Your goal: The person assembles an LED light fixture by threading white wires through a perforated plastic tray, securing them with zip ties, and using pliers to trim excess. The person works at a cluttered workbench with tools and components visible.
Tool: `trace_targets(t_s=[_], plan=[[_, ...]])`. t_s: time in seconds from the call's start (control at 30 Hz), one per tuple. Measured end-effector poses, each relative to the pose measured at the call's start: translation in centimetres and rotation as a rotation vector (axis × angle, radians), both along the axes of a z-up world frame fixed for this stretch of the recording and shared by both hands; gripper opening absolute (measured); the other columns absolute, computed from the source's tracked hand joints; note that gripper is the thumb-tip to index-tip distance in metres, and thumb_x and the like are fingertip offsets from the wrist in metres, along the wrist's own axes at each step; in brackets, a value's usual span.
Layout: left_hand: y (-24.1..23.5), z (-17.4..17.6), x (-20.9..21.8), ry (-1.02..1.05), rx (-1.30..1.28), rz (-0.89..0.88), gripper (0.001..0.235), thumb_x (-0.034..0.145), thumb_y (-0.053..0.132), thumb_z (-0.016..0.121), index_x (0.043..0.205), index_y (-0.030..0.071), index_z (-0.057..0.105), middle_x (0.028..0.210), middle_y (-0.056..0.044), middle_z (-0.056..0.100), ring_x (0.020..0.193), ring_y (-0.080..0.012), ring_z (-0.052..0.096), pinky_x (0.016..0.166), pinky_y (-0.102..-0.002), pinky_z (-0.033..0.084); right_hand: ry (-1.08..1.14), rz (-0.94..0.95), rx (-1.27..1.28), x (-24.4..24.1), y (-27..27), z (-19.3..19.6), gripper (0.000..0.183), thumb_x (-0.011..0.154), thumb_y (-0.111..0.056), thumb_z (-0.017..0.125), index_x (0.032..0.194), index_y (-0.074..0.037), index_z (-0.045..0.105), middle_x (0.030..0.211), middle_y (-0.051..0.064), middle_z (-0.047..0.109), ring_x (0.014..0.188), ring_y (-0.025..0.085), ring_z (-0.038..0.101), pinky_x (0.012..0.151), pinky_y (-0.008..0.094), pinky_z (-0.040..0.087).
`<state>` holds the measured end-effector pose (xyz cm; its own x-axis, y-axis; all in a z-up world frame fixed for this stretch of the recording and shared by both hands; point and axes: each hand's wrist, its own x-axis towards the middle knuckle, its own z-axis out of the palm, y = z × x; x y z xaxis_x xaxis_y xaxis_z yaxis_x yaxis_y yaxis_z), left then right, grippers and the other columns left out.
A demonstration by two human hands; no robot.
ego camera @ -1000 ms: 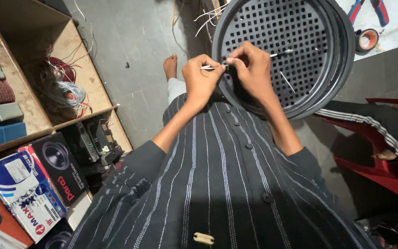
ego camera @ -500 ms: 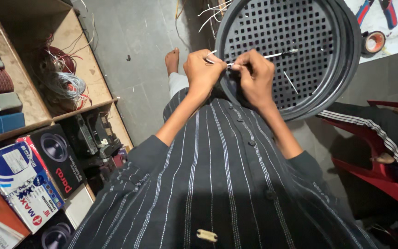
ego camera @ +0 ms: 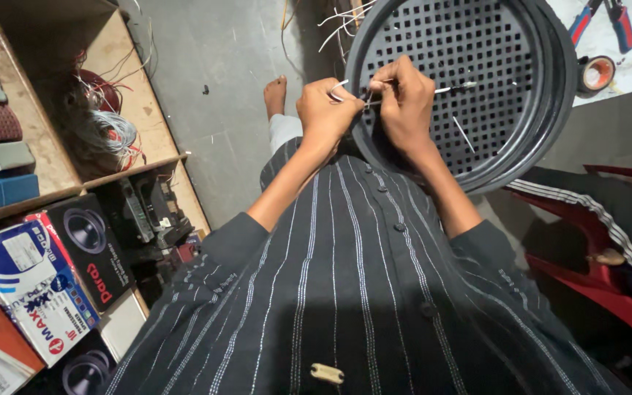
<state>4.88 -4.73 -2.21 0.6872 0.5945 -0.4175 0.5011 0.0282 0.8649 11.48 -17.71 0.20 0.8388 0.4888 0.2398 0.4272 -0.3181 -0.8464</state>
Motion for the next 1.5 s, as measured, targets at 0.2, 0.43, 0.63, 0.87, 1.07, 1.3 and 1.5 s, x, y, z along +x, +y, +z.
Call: trace_targets(t_s=[0.2, 0.43, 0.63, 0.87, 1.07, 1.3, 1.5], plan=[[0.0, -0.1, 0.1, 0.003, -0.009, -0.010, 0.016, 0.058, 0.012, 0.085, 0.063, 0.005, 0.071, 0.059, -0.005, 0.071, 0.054, -0.0129, 0.066, 0.054, -0.028, 0.051, 0.071, 0.042, -0.001, -0.6, -0.3, 0.4, 0.012, 0.091, 0.014, 0.057, 0.088, 0.004, 0.052, 0.081, 0.012, 0.069, 0.074, 0.020, 0.072, 0.068, 0.030, 0.055], [0.2, 0.0, 0.1, -0.003, 0.038, -0.030, 0.013, 0.058, 0.011, 0.083, 0.061, 0.005, 0.071, 0.057, -0.005, 0.070, 0.053, -0.0130, 0.067, 0.054, -0.029, 0.051, -0.046, 0.020, -0.065, -2.0, -1.0, 0.9, 0.013, 0.081, 0.016, 0.057, 0.085, 0.004, 0.055, 0.077, 0.014, 0.067, 0.069, 0.024, 0.067, 0.064, 0.031, 0.050], [0.1, -0.4, 0.2, -0.040, 0.044, -0.036, 0.015, 0.058, 0.011, 0.083, 0.060, 0.005, 0.070, 0.056, -0.007, 0.069, 0.052, -0.0141, 0.066, 0.052, -0.031, 0.050, 0.019, 0.003, -0.032, 0.0, -0.2, -0.5, 0.014, 0.086, 0.014, 0.059, 0.084, 0.003, 0.052, 0.073, 0.012, 0.066, 0.065, 0.019, 0.067, 0.061, 0.029, 0.050], [-0.2, -1.6, 0.2, -0.069, 0.162, -0.055, 0.014, 0.070, 0.015, 0.075, 0.064, 0.004, 0.069, 0.055, -0.011, 0.064, 0.050, -0.0159, 0.064, 0.051, -0.035, 0.048, 0.101, 0.001, -0.002, 1.9, 1.3, -1.9, 0.017, 0.090, 0.014, 0.061, 0.083, 0.001, 0.052, 0.069, 0.009, 0.066, 0.063, 0.012, 0.066, 0.056, 0.028, 0.049], [0.2, -3.1, -0.1, -0.061, 0.296, -0.149, 0.042, 0.070, 0.031, 0.089, 0.057, 0.001, 0.064, 0.048, -0.012, 0.056, 0.044, -0.0181, 0.053, 0.046, -0.036, 0.042, -0.079, 0.016, -0.033, -0.1, 0.6, -0.9, 0.013, 0.082, 0.005, 0.065, 0.084, 0.000, 0.054, 0.077, 0.015, 0.067, 0.071, 0.023, 0.071, 0.062, 0.036, 0.052], [0.9, -4.5, -0.4, -0.220, 0.233, -0.184, 0.016, 0.075, 0.010, 0.073, 0.065, 0.002, 0.063, 0.056, -0.006, 0.061, 0.049, -0.0106, 0.057, 0.047, -0.032, 0.044, 0.071, -0.109, -0.030, -1.2, 1.4, 0.5, 0.009, 0.085, -0.001, 0.065, 0.082, -0.001, 0.056, 0.069, 0.012, 0.064, 0.062, 0.022, 0.068, 0.058, 0.033, 0.051], [1.5, -3.8, -1.4, -0.285, -0.052, -0.272, 0.023, 0.081, 0.005, 0.081, 0.082, 0.003, 0.058, 0.066, -0.001, 0.057, 0.057, -0.0099, 0.052, 0.051, -0.027, 0.040, 0.051, -0.596, -0.313, 10.5, -7.7, 1.0, 0.011, 0.099, -0.018, 0.067, 0.099, -0.007, 0.065, 0.091, 0.010, 0.068, 0.087, 0.023, 0.068, 0.081, 0.040, 0.053]])
